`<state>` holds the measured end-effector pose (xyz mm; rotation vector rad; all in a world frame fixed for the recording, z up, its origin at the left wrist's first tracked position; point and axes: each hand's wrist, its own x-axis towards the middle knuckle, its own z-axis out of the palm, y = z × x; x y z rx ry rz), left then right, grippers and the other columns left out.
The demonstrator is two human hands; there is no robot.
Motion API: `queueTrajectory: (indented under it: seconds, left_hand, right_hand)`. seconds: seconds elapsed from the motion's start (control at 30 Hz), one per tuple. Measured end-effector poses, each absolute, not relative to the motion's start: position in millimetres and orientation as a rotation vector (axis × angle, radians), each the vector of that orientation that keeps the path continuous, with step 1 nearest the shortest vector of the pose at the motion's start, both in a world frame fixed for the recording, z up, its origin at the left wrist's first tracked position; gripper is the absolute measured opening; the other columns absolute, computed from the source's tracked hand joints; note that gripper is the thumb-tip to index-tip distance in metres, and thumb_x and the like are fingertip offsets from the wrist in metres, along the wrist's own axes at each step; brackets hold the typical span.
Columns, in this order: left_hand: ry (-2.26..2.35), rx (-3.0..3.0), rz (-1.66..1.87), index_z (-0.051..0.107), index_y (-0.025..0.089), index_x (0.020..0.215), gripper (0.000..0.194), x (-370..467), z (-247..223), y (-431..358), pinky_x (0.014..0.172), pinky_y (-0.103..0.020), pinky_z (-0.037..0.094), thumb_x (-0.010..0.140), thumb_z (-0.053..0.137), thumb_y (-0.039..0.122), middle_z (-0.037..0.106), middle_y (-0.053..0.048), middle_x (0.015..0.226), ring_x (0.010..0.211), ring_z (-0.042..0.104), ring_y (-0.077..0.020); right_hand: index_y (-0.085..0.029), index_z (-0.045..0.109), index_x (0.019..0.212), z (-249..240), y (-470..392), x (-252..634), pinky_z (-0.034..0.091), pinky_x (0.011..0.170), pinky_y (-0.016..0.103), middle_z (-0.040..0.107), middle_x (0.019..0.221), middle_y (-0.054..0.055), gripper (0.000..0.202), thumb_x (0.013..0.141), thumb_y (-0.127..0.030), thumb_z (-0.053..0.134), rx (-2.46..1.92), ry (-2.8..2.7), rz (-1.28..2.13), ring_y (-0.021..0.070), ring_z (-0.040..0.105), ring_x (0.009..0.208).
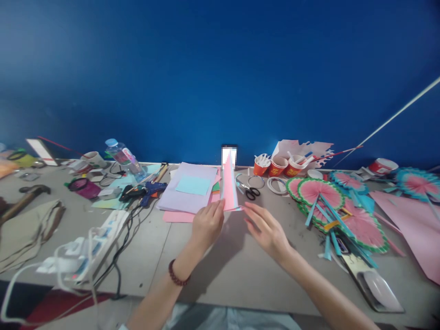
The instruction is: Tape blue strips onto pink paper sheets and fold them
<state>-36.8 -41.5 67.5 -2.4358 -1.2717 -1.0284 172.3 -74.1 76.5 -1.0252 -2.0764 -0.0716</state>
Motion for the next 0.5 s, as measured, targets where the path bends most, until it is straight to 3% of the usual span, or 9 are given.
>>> queueTrajectory:
  seconds: [0.13,0.2,0.33,0.5]
  left_hand:
    - [-1.264,-2.383,-0.875,0.049,0.015,0.126,0.041,-28.7,65.1,-34.3,0.071,-0.034,0.044,0.087,0.043,0.006,0.066,-0.012,0.105,0.096,0.062,-0.0249]
    - [-1.248,-2.401,-0.781,0.050,0.014,0.125,0.041,-25.0,57.7,-31.9,0.071,-0.035,0.044,0.085,0.043,0.005,0.065,-0.014,0.107,0.096,0.061,-0.0260]
    - [-1.241,-2.464,-0.585,0.053,0.012,0.118,0.033,-18.4,38.2,-32.9,0.070,-0.036,0.046,0.086,0.047,0.007,0.066,-0.012,0.096,0.089,0.061,-0.0257]
    - [-1.299,-2.575,-0.707,0.055,0.018,0.109,0.020,-18.7,22.7,-39.4,0.071,-0.032,0.047,0.090,0.049,0.016,0.064,-0.008,0.097,0.093,0.060,-0.0222]
  right_hand:
    - [-0.029,0.034,0.141,80.3,-66.8,181.7,0.051,0.091,0.037,0.044,0.142,0.010,0.057,0.089,-0.011,0.050,-1.027,-2.125,-0.298,0.0214,0.058,0.111]
    - [-0.027,0.039,0.139,75.8,-64.4,184.8,0.051,0.090,0.037,0.048,0.138,0.011,0.053,0.090,-0.011,0.048,-1.089,-2.170,-0.323,0.0221,0.059,0.109]
    - [-0.018,0.056,0.124,56.2,-63.2,193.6,0.053,0.083,0.035,0.066,0.109,0.011,0.035,0.092,-0.011,0.043,-1.159,-2.268,-0.283,0.0214,0.062,0.097]
    - [-0.016,0.065,0.107,26.1,-68.5,209.9,0.055,0.077,0.030,0.068,0.100,0.010,0.030,0.094,-0.013,0.039,-1.183,-2.251,-0.278,0.0183,0.065,0.090]
